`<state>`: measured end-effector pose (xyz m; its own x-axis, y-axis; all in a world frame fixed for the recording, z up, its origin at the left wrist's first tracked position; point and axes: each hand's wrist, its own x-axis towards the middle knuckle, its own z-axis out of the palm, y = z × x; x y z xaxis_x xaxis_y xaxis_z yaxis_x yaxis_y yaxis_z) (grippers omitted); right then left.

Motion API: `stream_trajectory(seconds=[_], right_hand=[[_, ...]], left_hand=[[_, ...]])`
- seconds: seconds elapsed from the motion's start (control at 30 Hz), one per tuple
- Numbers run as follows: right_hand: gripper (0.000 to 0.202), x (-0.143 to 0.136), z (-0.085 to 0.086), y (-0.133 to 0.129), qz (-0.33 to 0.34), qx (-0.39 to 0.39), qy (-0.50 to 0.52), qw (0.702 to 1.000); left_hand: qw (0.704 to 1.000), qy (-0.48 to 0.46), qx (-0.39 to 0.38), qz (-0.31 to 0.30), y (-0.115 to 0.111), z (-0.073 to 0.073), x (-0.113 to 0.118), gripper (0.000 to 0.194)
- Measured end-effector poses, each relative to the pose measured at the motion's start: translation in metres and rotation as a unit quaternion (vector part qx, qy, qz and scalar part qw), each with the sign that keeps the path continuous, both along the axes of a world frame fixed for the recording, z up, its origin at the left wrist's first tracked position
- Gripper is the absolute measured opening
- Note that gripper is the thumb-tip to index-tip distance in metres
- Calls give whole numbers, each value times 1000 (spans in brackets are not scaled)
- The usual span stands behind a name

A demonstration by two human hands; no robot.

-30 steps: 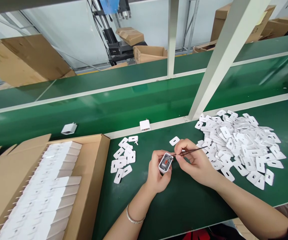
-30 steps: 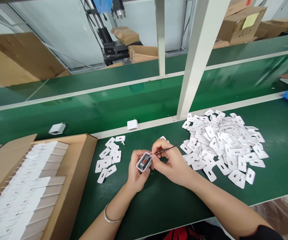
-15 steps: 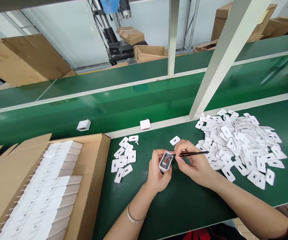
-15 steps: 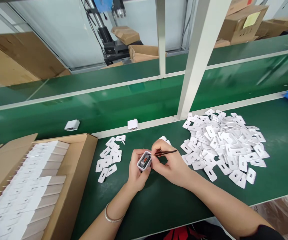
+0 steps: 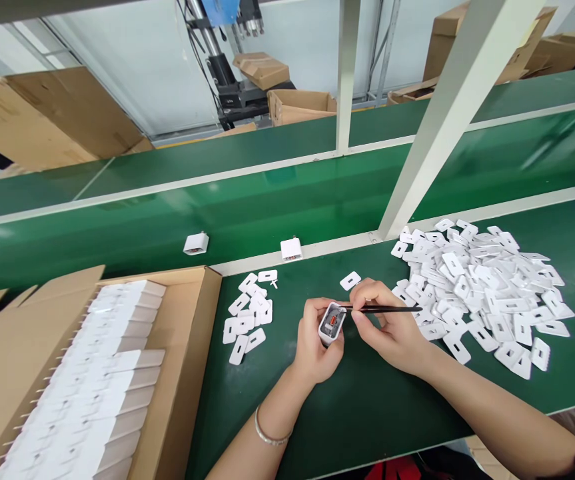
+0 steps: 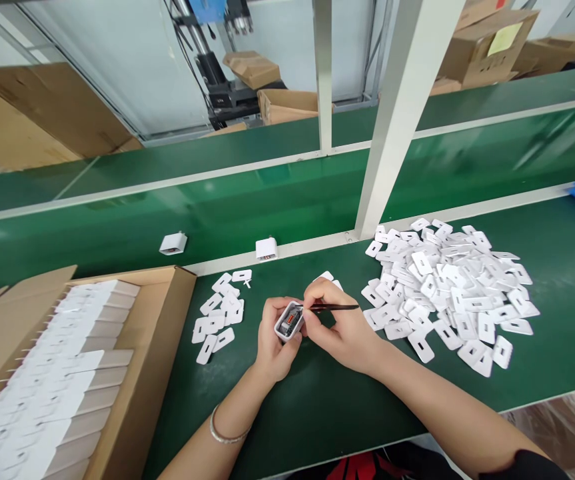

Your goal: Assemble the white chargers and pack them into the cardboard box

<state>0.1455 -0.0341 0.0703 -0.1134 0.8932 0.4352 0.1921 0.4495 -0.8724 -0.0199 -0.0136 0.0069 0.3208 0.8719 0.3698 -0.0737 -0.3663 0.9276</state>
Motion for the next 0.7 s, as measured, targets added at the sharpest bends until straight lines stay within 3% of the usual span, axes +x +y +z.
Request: stream_trajectory(seconds=[0.13,0.33,0.5,0.7], right_hand=[[12,0,2,1,-4,-9,-7,1000],[10,0,4,2,-3,-83,-34,996],[7,1,-4,2,-17,-91,58,994],[7,1,-4,2,-8,-68,21,997]], left_hand=[[1000,25,2,12,0,0,-1,30],[991,122,15,49,0,-2,-1,35],[993,112,-10,41,0,-3,-2,35],[995,87,-24,32,1,-1,-2,36]])
